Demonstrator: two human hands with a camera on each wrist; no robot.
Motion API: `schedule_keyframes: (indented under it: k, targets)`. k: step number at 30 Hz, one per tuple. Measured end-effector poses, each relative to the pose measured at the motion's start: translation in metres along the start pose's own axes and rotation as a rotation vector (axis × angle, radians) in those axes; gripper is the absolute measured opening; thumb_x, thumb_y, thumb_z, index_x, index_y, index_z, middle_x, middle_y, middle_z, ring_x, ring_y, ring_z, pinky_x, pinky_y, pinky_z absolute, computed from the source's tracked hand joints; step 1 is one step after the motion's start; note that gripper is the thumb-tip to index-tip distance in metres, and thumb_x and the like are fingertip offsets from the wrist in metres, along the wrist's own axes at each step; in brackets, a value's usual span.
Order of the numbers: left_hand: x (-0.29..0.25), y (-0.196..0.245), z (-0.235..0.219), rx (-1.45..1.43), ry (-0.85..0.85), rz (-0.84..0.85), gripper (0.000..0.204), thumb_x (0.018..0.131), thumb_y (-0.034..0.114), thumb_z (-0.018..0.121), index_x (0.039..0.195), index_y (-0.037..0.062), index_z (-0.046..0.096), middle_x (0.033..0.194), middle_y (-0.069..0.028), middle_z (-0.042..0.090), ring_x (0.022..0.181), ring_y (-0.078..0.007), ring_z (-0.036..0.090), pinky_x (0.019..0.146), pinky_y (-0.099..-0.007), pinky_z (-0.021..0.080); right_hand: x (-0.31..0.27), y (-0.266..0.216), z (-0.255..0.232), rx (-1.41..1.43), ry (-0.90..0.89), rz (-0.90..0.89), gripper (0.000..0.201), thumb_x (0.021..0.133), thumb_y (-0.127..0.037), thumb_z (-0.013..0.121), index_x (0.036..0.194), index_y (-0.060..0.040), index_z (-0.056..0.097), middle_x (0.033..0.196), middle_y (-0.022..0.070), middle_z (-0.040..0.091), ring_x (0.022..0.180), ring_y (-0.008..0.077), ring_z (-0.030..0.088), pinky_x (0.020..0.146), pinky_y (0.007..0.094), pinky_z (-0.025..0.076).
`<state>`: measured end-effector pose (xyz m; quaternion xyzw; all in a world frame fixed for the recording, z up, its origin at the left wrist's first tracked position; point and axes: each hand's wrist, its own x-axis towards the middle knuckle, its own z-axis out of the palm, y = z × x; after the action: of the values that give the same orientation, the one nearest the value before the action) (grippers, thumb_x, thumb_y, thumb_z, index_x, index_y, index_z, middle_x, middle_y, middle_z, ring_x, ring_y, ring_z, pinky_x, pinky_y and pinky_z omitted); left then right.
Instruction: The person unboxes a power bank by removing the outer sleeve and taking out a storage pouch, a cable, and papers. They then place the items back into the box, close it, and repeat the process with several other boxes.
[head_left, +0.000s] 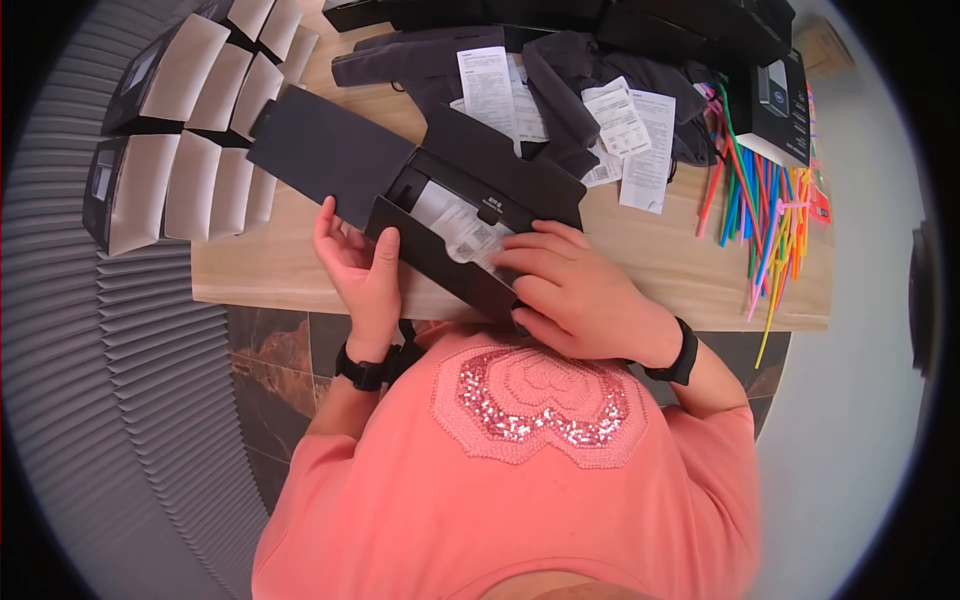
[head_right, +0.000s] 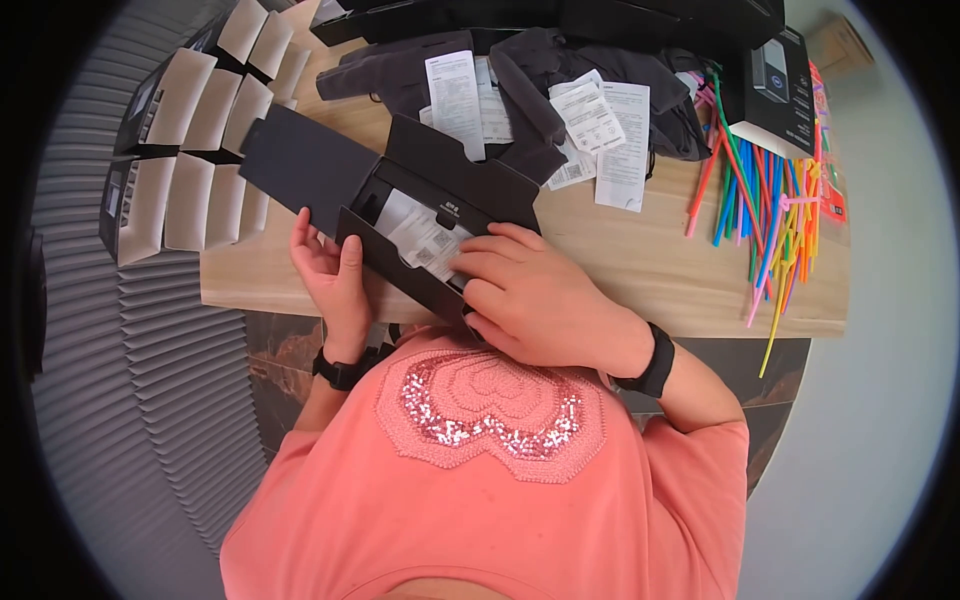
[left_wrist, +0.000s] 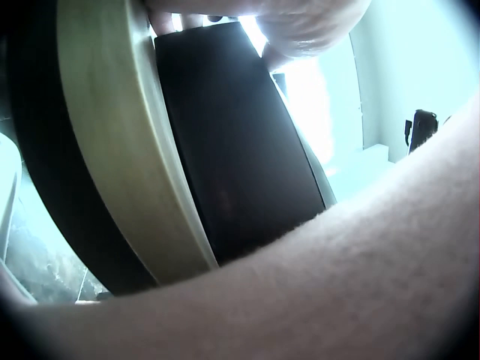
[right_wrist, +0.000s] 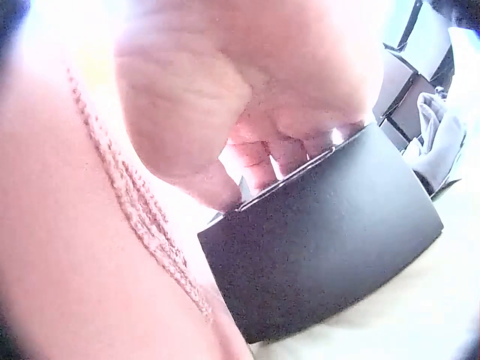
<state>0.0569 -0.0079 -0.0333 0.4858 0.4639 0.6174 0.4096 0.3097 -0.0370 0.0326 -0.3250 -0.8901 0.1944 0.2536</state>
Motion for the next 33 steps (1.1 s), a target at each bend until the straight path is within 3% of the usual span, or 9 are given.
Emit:
schedule_keyframes:
  k: [5,8,12,19,24,29,31,32,33]
  targets:
    - [-0.001,0.003,0.004,0.107,-0.033,0.047,0.071,0.095,0.003,0.064,0.152,0.0036,0.022,0.148,-0.0144,0.036,0.124,-0.0185,0.048,0.103,-0.0307,0.041,-0.016,0.001,-0.011,0.077,0.099,0.071,0.028,0.074,-0.02,0.08,0.082,-0.0034,0.058,0.127,0.0146,0.06,0.124,0.0375,0.053,0.099,0.0487,0.046]
    - [-0.001,0.005,0.005,0.081,-0.019,0.012,0.073,0.092,0.002,0.067,0.152,0.0041,0.024,0.137,-0.0121,0.045,0.117,-0.0177,0.05,0.1,-0.0293,0.041,-0.024,0.001,-0.013,0.063,0.153,0.081,0.034,0.072,-0.023,0.083,0.083,-0.0035,0.057,0.129,0.017,0.057,0.124,0.0409,0.052,0.098,0.0486,0.046]
    - [-0.001,-0.001,0.0,0.115,-0.045,-0.015,0.062,0.094,0.003,0.066,0.148,0.003,0.035,0.121,-0.0074,0.054,0.107,-0.0132,0.052,0.095,-0.0256,0.042,-0.033,-0.003,-0.015,0.025,0.237,0.172,0.04,0.071,-0.027,0.086,0.09,-0.0027,0.061,0.133,0.0232,0.052,0.123,0.0441,0.051,0.096,0.049,0.047]
    - [0.002,0.004,0.005,0.109,-0.053,-0.004,0.057,0.095,0.003,0.064,0.146,0.0032,0.039,0.117,-0.0071,0.057,0.105,-0.0128,0.055,0.092,-0.0253,0.045,-0.045,-0.003,-0.006,0.107,0.294,0.2,0.045,0.07,-0.029,0.087,0.097,-0.0025,0.062,0.131,0.0242,0.052,0.12,0.043,0.053,0.098,0.0481,0.045]
    - [0.004,0.006,0.009,0.112,-0.065,0.0,0.058,0.095,0.003,0.064,0.147,0.0035,0.038,0.116,-0.0076,0.058,0.105,-0.0137,0.057,0.092,-0.0264,0.045,-0.037,0.002,-0.004,0.102,0.239,0.098,0.039,0.074,-0.026,0.084,0.099,-0.0048,0.062,0.113,0.0143,0.059,0.106,0.0349,0.057,0.089,0.0448,0.046]
    - [0.005,0.003,0.006,0.121,-0.073,-0.021,0.066,0.093,0.004,0.067,0.15,0.0045,0.033,0.119,-0.0102,0.058,0.109,-0.0159,0.057,0.094,-0.0289,0.046,-0.014,0.008,0.0,-0.005,0.158,0.166,0.048,0.071,-0.023,0.085,0.107,-0.0043,0.061,0.111,0.0135,0.056,0.099,0.0352,0.056,0.085,0.043,0.047]
    - [0.004,-0.004,0.004,0.271,0.023,0.172,0.07,0.09,0.006,0.072,0.149,0.0038,0.032,0.125,-0.0144,0.057,0.115,-0.0219,0.056,0.099,-0.0343,0.044,-0.009,0.01,0.001,-0.011,0.161,0.184,0.048,0.071,-0.021,0.085,0.109,-0.0044,0.061,0.111,0.0138,0.056,0.099,0.0351,0.055,0.086,0.0432,0.047]
    - [0.003,-0.009,0.0,0.273,0.024,0.172,0.07,0.09,0.006,0.072,0.149,0.0038,0.032,0.125,-0.0144,0.057,0.115,-0.0219,0.056,0.099,-0.0343,0.044,-0.008,0.01,0.0,-0.026,0.165,0.174,0.048,0.071,-0.021,0.084,0.11,-0.0048,0.06,0.113,0.0142,0.055,0.101,0.0349,0.055,0.086,0.0432,0.046]
    - [0.004,-0.016,-0.005,0.435,0.052,0.349,0.065,0.088,0.007,0.074,0.141,0.0034,0.036,0.128,-0.0178,0.056,0.117,-0.0261,0.056,0.102,-0.0371,0.041,-0.008,0.011,0.0,-0.041,0.169,0.165,0.049,0.072,-0.022,0.084,0.112,-0.0052,0.06,0.116,0.0146,0.055,0.103,0.0346,0.054,0.087,0.0432,0.046]
